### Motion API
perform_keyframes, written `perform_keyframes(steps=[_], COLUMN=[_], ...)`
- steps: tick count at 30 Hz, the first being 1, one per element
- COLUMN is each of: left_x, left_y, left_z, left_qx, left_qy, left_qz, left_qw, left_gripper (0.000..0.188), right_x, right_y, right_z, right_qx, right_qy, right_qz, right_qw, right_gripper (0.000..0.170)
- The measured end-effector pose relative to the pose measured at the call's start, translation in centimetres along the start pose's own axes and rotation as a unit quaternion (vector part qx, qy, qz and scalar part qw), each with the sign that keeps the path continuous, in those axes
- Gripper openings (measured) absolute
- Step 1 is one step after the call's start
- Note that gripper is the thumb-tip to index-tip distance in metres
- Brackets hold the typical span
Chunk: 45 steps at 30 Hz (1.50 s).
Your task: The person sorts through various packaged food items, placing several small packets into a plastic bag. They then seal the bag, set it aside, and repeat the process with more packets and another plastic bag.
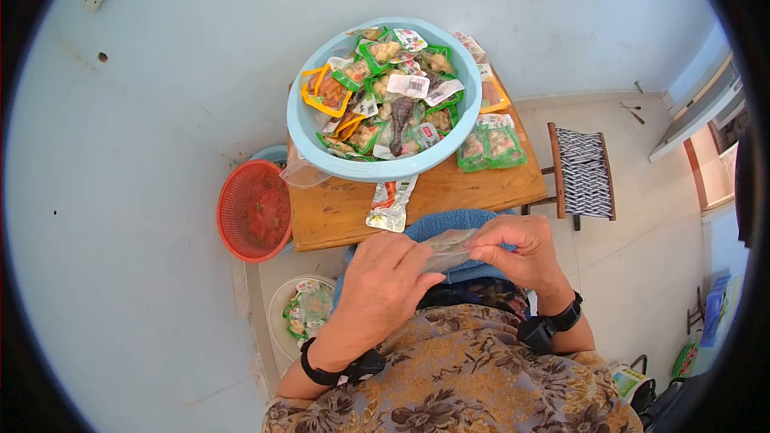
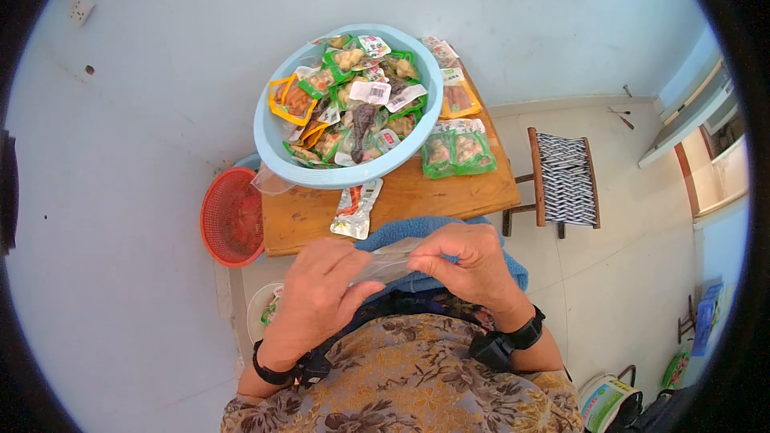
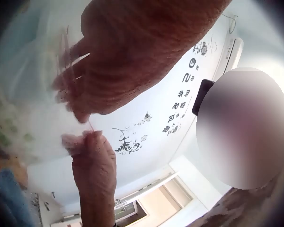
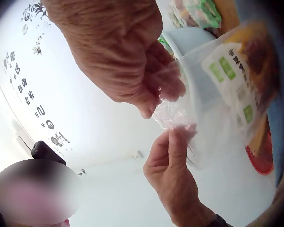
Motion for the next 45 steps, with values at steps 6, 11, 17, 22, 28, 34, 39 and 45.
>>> perform_keyframes(steps=[6, 11, 17, 22, 28, 34, 39, 45], left_x=[0.3, 0.2, 0.2, 0.1, -0.3, -0.3, 0.0, 0.3], left_y=[1.5, 1.5, 1.7, 1.9, 1.8, 1.8, 2.0, 2.1], left_z=[0.1, 0.1, 0.3, 0.2, 0.4, 0.4, 0.7, 0.8], left_qx=[0.033, 0.04, 0.023, 0.006, 0.021, 0.023, 0.023, 0.004], left_qy=[0.0, -0.029, -0.001, 0.005, 0.007, 0.021, 0.026, 0.039], left_qz=[0.011, 0.015, 0.035, 0.056, 0.042, 0.034, 0.037, 0.041], left_qw=[0.999, 0.999, 0.999, 0.998, 0.999, 0.999, 0.999, 0.998], left_gripper=[0.02, 0.014, 0.014, 0.014, 0.013, 0.012, 0.012, 0.016], right_x=[0.6, 0.3, 0.3, 0.3, 0.4, 0.8, 1.4, -0.2], right_y=[-0.4, -0.4, 0.1, 0.0, 0.0, -0.3, -0.6, 0.7], right_z=[0.0, -0.1, 1.2, 2.2, 2.8, 2.8, 3.7, 1.8], right_qx=[-0.043, -0.02, -0.157, -0.22, -0.309, -0.277, -0.326, -0.2], right_qy=[0.028, 0.04, 0.012, -0.008, 0.019, -0.013, 0.011, 0.063], right_qz=[0.002, -0.015, 0.028, 0.044, 0.098, 0.109, 0.083, 0.03], right_qw=[0.999, 0.999, 0.987, 0.975, 0.946, 0.954, 0.942, 0.977], right_gripper=[0.009, 0.01, 0.008, 0.008, 0.007, 0.008, 0.009, 0.036])
Point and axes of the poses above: each hand's wrist, its own x-axis away from the middle knuckle, its own y-axis out of the palm, z = x × y, the point moved 2 cm from there along -x, towards the middle knuckle, and after that the axes turned 13 degrees about -x, right-handed, at the moved point
